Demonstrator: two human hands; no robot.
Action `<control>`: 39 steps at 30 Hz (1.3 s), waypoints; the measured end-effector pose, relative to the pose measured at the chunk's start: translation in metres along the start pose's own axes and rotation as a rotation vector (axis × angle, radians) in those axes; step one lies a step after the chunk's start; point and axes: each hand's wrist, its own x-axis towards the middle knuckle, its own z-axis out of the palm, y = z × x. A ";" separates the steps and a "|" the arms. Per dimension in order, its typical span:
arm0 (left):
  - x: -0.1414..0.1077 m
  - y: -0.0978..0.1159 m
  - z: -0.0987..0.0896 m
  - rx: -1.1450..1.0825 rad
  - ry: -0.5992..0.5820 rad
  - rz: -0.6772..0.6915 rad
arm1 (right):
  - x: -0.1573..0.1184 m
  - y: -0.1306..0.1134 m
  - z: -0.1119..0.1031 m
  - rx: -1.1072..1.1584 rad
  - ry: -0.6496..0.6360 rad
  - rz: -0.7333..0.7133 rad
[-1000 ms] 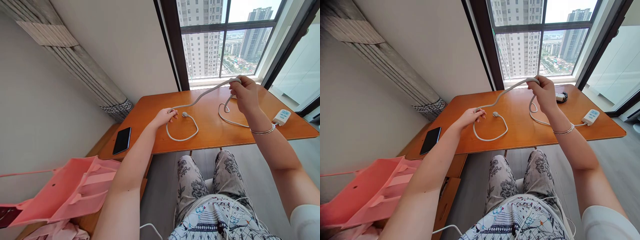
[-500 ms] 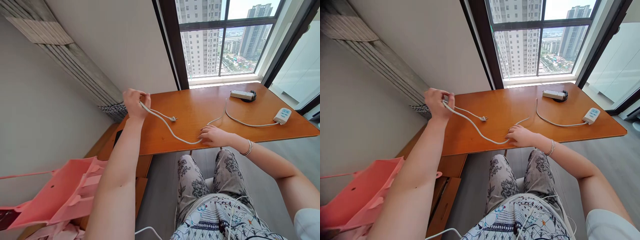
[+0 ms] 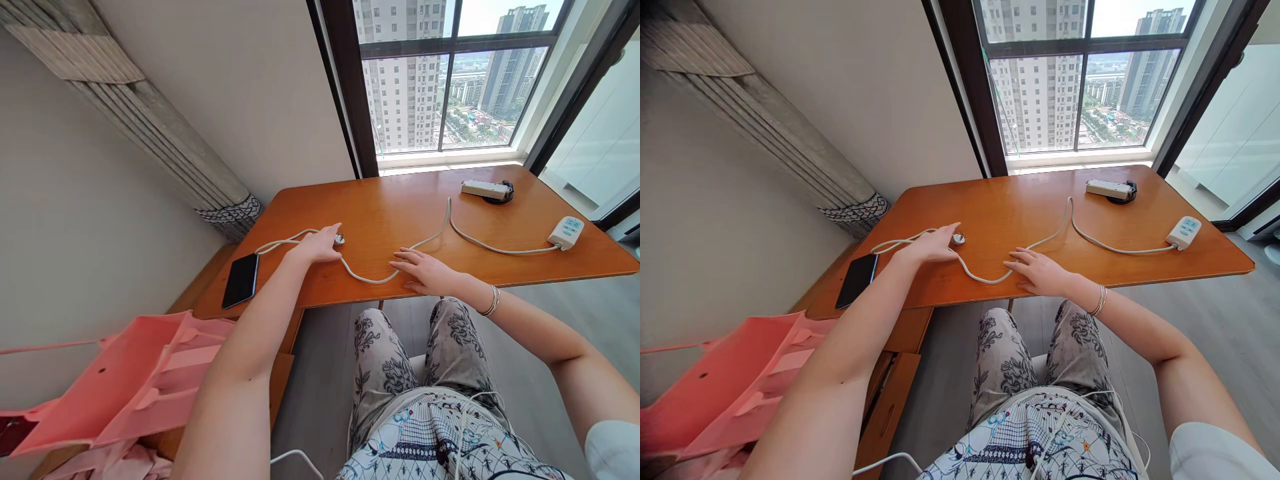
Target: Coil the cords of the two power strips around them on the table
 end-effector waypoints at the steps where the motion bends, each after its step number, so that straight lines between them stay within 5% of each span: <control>1: 0.000 0.003 0.003 -0.032 0.001 0.011 | 0.000 0.000 0.003 0.008 0.012 0.001; 10: 0.009 -0.007 0.019 -0.124 -0.154 0.169 | -0.015 0.007 0.000 0.045 0.167 0.117; 18: 0.003 -0.006 0.030 0.018 0.034 0.176 | -0.066 0.055 -0.014 -0.016 0.289 0.383; 21: 0.008 -0.025 0.031 0.002 0.144 0.083 | -0.086 0.073 -0.020 -0.065 0.314 0.448; 25: 0.017 -0.066 0.028 -0.082 0.456 -0.148 | -0.107 0.086 -0.028 -0.141 0.293 0.524; 28: 0.022 -0.079 0.024 -0.088 0.537 -0.214 | -0.117 0.087 -0.031 -0.213 0.265 0.593; 33: 0.032 -0.043 0.017 -0.264 0.496 -0.179 | -0.120 0.081 -0.033 -0.341 0.247 0.733; 39: 0.036 0.023 0.025 -0.589 0.313 0.196 | -0.108 0.070 -0.040 -0.420 0.135 0.988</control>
